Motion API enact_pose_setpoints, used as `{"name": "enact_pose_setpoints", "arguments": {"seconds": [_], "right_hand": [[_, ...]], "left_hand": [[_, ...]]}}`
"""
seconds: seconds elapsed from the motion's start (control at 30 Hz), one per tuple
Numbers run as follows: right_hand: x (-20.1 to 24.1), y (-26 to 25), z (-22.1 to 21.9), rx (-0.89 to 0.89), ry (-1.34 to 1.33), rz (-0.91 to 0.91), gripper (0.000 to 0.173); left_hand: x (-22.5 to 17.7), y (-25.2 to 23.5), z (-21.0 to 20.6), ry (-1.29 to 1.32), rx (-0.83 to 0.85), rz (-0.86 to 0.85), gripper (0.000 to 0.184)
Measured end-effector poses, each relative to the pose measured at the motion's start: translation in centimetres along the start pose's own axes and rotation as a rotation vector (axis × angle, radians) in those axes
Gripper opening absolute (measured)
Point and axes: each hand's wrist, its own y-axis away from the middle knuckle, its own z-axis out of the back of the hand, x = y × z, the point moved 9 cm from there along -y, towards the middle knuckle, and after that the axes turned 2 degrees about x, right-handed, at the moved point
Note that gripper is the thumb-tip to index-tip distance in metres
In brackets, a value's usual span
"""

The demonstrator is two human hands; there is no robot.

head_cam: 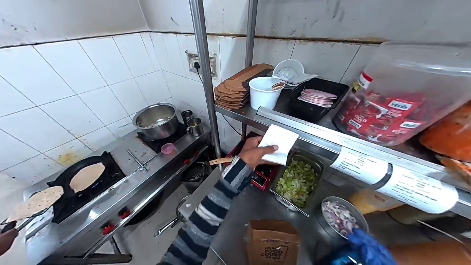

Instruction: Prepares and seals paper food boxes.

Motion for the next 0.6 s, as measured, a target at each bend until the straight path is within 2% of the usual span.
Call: {"name": "enact_pose_setpoints", "arguments": {"seconds": [0.1,0.23,0.33,0.47,0.6], "right_hand": [[4.2,-2.6,-5.0,0.104,-0.116,-0.055,0.026],[6.0,-3.8,-9.9,0.119,-0.280,-0.148,0.024],[5.1,-3.2,-11.8,0.094,-0.299,-0.264,0.025],[2.7,-1.6,-12.8,0.116,-0.146,-0.475,0.023],[0.3,0.2,-12.2,0.096,-0.045,-0.528,0.016]], "left_hand": [[2.7,4.8,-1.2,-0.119,0.126,-0.103,0.039],[6.8,9.3,-3.2,0.111,0.338,-0.036,0.042],[7.8,11.2,-4.0,0.205,0.442,-0.041,0.041],[7.8,12.5,-4.3,0.218,0.555,-0.083,0.041],[10.0,12.8,-4.0,0.142,0.555,-0.068,0.044]]}}
